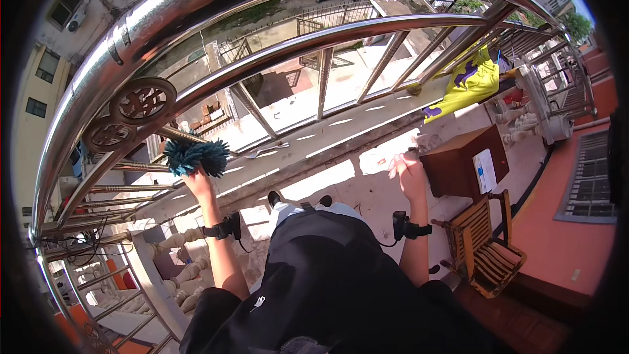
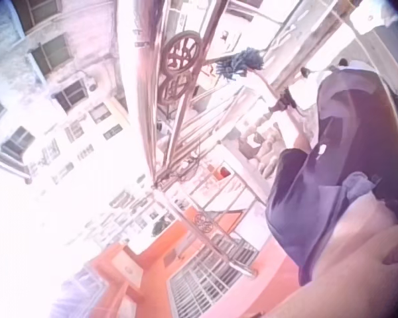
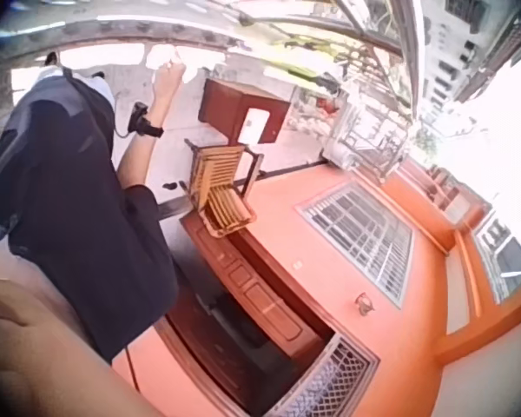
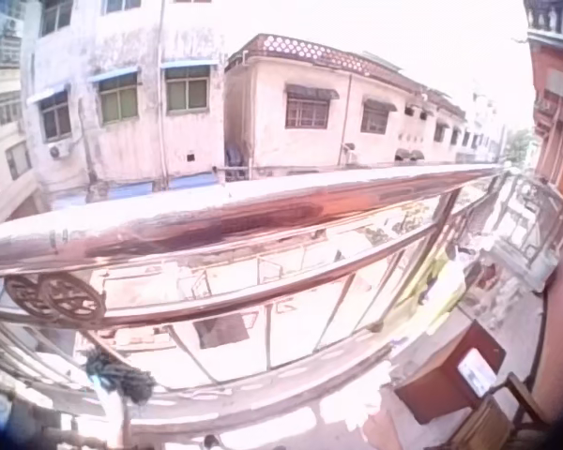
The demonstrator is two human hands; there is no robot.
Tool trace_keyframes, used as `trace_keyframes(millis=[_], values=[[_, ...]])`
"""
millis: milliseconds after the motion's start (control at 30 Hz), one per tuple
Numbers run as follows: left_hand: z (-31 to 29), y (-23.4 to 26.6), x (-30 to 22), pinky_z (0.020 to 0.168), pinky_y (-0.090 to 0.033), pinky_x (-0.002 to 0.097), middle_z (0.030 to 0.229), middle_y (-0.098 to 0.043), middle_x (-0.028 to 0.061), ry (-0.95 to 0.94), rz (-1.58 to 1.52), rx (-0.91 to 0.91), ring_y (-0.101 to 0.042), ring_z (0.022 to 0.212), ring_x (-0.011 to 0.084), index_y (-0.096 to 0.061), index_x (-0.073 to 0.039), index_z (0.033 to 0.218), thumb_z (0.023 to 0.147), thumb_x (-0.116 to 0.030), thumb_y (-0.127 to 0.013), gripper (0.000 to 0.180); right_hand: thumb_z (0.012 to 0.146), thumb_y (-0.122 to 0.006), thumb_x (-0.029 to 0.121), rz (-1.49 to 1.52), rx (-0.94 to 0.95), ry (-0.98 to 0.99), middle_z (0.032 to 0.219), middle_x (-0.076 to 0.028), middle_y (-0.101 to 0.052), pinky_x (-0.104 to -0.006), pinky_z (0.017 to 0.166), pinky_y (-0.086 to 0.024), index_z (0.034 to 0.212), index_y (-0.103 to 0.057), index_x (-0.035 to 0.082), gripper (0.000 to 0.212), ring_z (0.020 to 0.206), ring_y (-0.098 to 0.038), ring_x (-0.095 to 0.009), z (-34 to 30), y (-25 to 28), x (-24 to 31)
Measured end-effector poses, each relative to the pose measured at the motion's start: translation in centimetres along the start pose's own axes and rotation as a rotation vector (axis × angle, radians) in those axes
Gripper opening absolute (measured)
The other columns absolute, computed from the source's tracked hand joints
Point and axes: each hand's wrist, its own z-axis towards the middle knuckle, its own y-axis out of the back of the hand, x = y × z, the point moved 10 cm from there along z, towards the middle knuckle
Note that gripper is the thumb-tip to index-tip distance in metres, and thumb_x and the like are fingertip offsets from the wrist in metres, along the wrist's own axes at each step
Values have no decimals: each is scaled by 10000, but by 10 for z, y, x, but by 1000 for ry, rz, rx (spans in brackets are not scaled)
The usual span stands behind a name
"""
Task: Cleaning balcony railings and indoor furniture using a duster.
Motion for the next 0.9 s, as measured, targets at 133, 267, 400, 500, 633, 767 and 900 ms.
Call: trace_keyframes(millis=[133, 267, 400, 500, 633, 767, 900], values=[[41, -47, -70, 979, -435, 369, 1127, -674, 149, -14, 118, -184, -610, 1027, 268, -629, 44, 1148, 967, -269, -695, 368, 1014, -493, 151, 30, -81, 41, 623, -44, -597, -280, 577, -437, 786, -620, -15, 310, 589, -557, -104, -19, 37, -4], [60, -46, -75, 874, -487, 362, 1101, -685, 133, -252, 217, -234, -625, 971, 231, -643, 32, 1127, 975, -208, -687, 287, 1005, -510, 154, -7, -163, 0, 620, -65, -595, -295, 584, -449, 799, -616, -20, 289, 579, -570, -128, -43, 71, 0], [92, -144, -56, 905, -490, 353, 1229, -675, 191, -272, 205, -154, -636, 1035, 235, -652, 61, 1182, 962, -249, -705, 383, 1013, -488, 229, -58, -193, -23, 588, -70, -578, -333, 625, -476, 711, -566, -3, 388, 554, -569, -191, -42, 67, -29], [60, -327, -95, 909, -489, 353, 1232, -675, 191, -312, -19, 71, -636, 1038, 235, -654, 61, 1182, 961, -252, -706, 386, 986, -479, 205, 1, -216, -100, 612, -88, -603, -350, 629, -493, 737, -593, -12, 349, 561, -592, -178, -58, 78, -5], [-21, -478, -167, 916, -487, 354, 1236, -674, 190, -356, -251, 322, -636, 1044, 234, -655, 60, 1182, 960, -257, -706, 390, 991, -485, 247, -86, -298, -102, 686, -90, -681, -365, 655, -514, 761, -647, 5, 372, 605, -643, -225, -76, 79, -10], [-74, -523, -207, 922, -485, 354, 1240, -673, 190, -375, -361, 455, -637, 1049, 234, -657, 60, 1182, 959, -262, -707, 395, 983, -481, 218, -111, -397, -103, 666, -111, -652, -381, 640, -498, 739, -621, -2, 357, 597, -629, -236, -97, 73, -11], [-71, -504, -206, 929, -483, 355, 1244, -672, 189, -374, -353, 435, -637, 1054, 234, -659, 60, 1182, 958, -266, -708, 399, 944, -499, 233, -75, -400, -151, 651, -118, -651, -391, 653, -499, 724, -622, -3, 345, 609, -633, -277, -92, 49, -13]])
